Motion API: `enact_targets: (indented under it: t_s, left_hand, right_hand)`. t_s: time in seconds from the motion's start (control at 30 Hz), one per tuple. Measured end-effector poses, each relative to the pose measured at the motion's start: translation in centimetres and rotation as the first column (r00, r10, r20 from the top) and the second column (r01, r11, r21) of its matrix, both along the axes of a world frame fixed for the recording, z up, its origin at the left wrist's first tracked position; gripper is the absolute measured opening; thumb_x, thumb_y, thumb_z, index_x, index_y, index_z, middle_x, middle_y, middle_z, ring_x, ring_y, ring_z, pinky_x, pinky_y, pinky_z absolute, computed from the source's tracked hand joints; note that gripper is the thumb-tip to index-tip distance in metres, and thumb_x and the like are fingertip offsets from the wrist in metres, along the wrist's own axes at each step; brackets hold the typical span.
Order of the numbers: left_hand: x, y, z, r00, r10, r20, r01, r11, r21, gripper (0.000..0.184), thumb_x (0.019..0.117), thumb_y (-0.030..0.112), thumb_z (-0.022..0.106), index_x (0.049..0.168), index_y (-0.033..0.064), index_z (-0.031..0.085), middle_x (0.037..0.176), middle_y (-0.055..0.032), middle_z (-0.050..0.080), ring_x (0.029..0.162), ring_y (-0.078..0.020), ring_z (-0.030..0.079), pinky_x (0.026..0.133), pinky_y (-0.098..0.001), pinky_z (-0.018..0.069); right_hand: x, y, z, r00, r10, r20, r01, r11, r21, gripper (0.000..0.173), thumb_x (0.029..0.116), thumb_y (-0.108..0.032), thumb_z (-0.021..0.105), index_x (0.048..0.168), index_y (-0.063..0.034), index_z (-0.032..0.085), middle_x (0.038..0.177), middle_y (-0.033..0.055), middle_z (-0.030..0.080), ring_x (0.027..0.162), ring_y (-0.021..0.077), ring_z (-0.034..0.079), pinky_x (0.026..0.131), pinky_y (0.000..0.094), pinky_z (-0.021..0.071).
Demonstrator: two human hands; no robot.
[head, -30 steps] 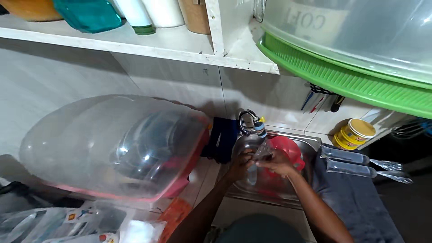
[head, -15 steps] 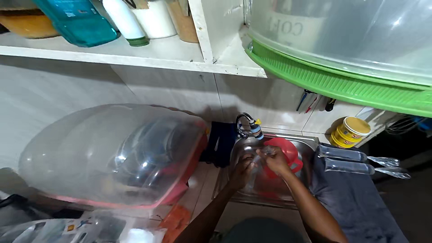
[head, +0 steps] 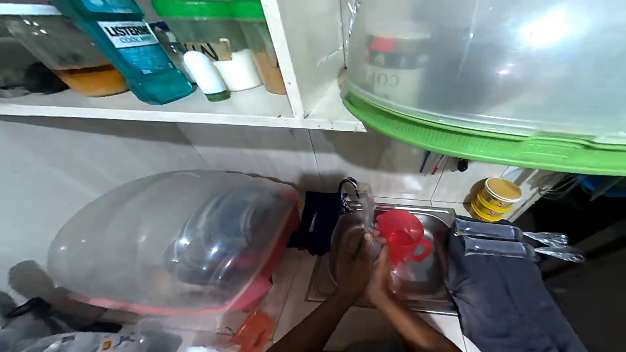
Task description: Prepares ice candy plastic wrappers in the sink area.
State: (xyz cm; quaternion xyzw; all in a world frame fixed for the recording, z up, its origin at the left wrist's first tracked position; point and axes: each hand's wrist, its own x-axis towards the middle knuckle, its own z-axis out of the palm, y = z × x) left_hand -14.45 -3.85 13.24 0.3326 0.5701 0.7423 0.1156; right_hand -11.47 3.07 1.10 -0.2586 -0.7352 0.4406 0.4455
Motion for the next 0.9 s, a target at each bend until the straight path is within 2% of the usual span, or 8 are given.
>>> enact_targets:
  t_s: [0.13,0.3,0.37,0.47,0.6,0.67,0.77,0.9]
  left_hand:
    - [-2.2,-1.4,2.5,0.965,-0.239,-0.105,0.228,0.968,-0.103,0.031,0.1086,0.015,0.044,0.113,0.0010,0.072,0.115,-0.0129,0.073,0.105,-0.0249,0.070,0.096,-0.0409,0.0579]
    - [-3.7,-2.2,6.7,0.734,-0.674,-0.079,0.645,0.729,-0.229,0.031,0.1065,0.023,0.050,0.101,0.0015,0.073,0.091,-0.0093,0.073,0.083,-0.0176,0.070,0.081,-0.0359,0.0601]
    - [-3.0,-2.3,7.2,0.702,-0.707,-0.083,0.673,0.697,-0.247,0.031,0.1067,0.022,0.049,0.099,0.0024,0.072,0.087,-0.0073,0.073,0.082,-0.0157,0.070,0.082,-0.0346,0.0590]
    - [-1.4,-3.2,7.0,0.875,-0.478,-0.080,0.458,0.869,-0.187,0.032,0.1083,0.019,0.046,0.104,-0.0008,0.071,0.095,-0.0135,0.072,0.088,-0.0220,0.069,0.087,-0.0398,0.0583]
    - [1.4,-3.2,5.2,0.999,-0.025,-0.031,0.025,1.000,-0.004,0.034,0.1104,0.018,0.041,0.115,0.0011,0.069,0.106,-0.0114,0.072,0.094,-0.0220,0.069,0.087,-0.0387,0.0591]
    - [3.8,-2.6,4.4,0.999,0.039,-0.006,-0.038,0.998,0.044,0.032,0.1098,0.017,0.042,0.114,0.0015,0.070,0.106,-0.0085,0.073,0.093,-0.0187,0.069,0.085,-0.0343,0.0594]
    - [5.9,-2.5,4.1,0.993,-0.035,-0.112,0.032,0.999,-0.026,0.027,0.1078,0.014,0.047,0.105,0.0031,0.071,0.094,-0.0047,0.073,0.083,-0.0147,0.070,0.077,-0.0295,0.0600]
    - [4.0,-3.3,6.9,0.950,-0.250,-0.189,0.209,0.955,-0.210,0.030,0.1055,0.017,0.048,0.096,0.0061,0.074,0.087,-0.0039,0.075,0.076,-0.0135,0.070,0.070,-0.0286,0.0599]
  right_hand:
    - [1.6,4.0,4.2,0.877,0.454,-0.158,-0.460,0.888,-0.001,0.050,0.0742,-0.012,0.088,0.119,-0.0053,0.067,0.108,0.0005,0.073,0.102,0.0089,0.069,0.093,0.0315,0.0601]
    - [5.0,9.3,10.5,0.150,0.980,-0.134,-0.964,0.115,-0.238,0.050,0.0661,-0.018,0.092,0.106,-0.0122,0.064,0.095,-0.0038,0.070,0.088,0.0080,0.068,0.080,0.0312,0.0599]
    - [5.9,8.9,11.8,0.059,0.975,-0.213,-0.966,0.002,-0.259,0.051,0.0614,-0.027,0.095,0.103,-0.0159,0.067,0.094,-0.0071,0.073,0.086,0.0060,0.070,0.076,0.0294,0.0610]
    - [6.0,8.4,8.0,0.412,0.909,-0.063,-0.903,0.398,-0.162,0.062,0.0675,-0.018,0.093,0.120,-0.0098,0.062,0.106,-0.0002,0.070,0.098,0.0114,0.067,0.089,0.0342,0.0590]
    - [8.1,0.3,3.7,0.957,0.283,-0.058,-0.275,0.954,0.122,0.074,0.0719,-0.032,0.090,0.137,-0.0111,0.061,0.137,0.0052,0.063,0.128,0.0191,0.058,0.110,0.0432,0.0504]
    - [8.7,-3.7,5.2,0.990,0.113,0.088,-0.126,0.979,0.161,0.098,0.0724,-0.039,0.085,0.152,-0.0003,0.043,0.152,0.0196,0.048,0.142,0.0324,0.045,0.118,0.0555,0.0366]
    - [7.1,-2.7,8.0,0.999,0.031,0.009,-0.032,0.998,0.063,0.049,0.0838,-0.017,0.074,0.128,0.0027,0.063,0.124,0.0161,0.067,0.119,0.0249,0.063,0.106,0.0445,0.0500]
    - [8.7,4.1,13.6,0.629,0.776,0.044,-0.766,0.629,-0.133,0.069,0.0696,0.004,0.086,0.133,0.0037,0.059,0.127,0.0136,0.066,0.115,0.0189,0.063,0.105,0.0386,0.0519]
